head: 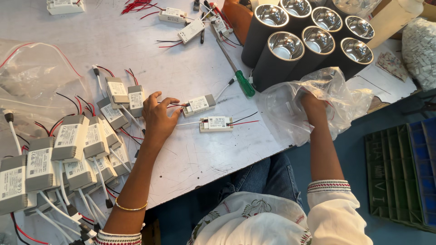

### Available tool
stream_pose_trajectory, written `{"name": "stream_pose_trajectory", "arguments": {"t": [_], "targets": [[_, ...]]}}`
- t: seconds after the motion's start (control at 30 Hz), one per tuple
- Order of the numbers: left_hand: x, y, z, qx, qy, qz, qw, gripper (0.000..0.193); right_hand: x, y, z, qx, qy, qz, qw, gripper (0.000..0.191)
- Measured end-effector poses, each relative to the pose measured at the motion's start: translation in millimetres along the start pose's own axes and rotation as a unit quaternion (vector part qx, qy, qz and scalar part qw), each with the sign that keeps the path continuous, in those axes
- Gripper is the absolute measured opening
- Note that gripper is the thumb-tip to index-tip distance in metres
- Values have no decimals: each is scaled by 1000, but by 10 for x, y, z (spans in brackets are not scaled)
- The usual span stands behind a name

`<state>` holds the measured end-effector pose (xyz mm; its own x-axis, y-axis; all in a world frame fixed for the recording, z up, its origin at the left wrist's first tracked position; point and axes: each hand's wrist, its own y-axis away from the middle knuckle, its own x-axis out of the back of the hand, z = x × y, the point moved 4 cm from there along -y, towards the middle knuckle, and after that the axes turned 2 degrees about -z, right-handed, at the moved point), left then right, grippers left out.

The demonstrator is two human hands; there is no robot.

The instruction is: The person sits at a workbench assembling LED driver modules. They unpack plastic bags of components, attach wires and connectors to the driver boxes, tighten terminals with a screwdriver, and set finished drivers aside with the growing pile of completed units.

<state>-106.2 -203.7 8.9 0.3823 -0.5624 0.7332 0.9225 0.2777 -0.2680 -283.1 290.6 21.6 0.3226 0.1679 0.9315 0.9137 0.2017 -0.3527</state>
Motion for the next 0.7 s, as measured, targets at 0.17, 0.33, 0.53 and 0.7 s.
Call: {"name": "stream_pose_trajectory", "arguments": {"t": [0.17,0.33,0.53,0.7], "targets": [[-2,6,1,8,-3,-10,1000,28,-2,20,12,10,-30,-8,999,37],[12,7,2,7,-1,-8,1000,29,-83,-22,-71,43,189,15,981,40],[13,6,1,8,-3,-14,1000,29,-174,95,-53,69,35,-63,995,41],[13,8,2,4,-1,-17,1000,30,-165,-136,-12,-63,46,-102,992,45]]}}
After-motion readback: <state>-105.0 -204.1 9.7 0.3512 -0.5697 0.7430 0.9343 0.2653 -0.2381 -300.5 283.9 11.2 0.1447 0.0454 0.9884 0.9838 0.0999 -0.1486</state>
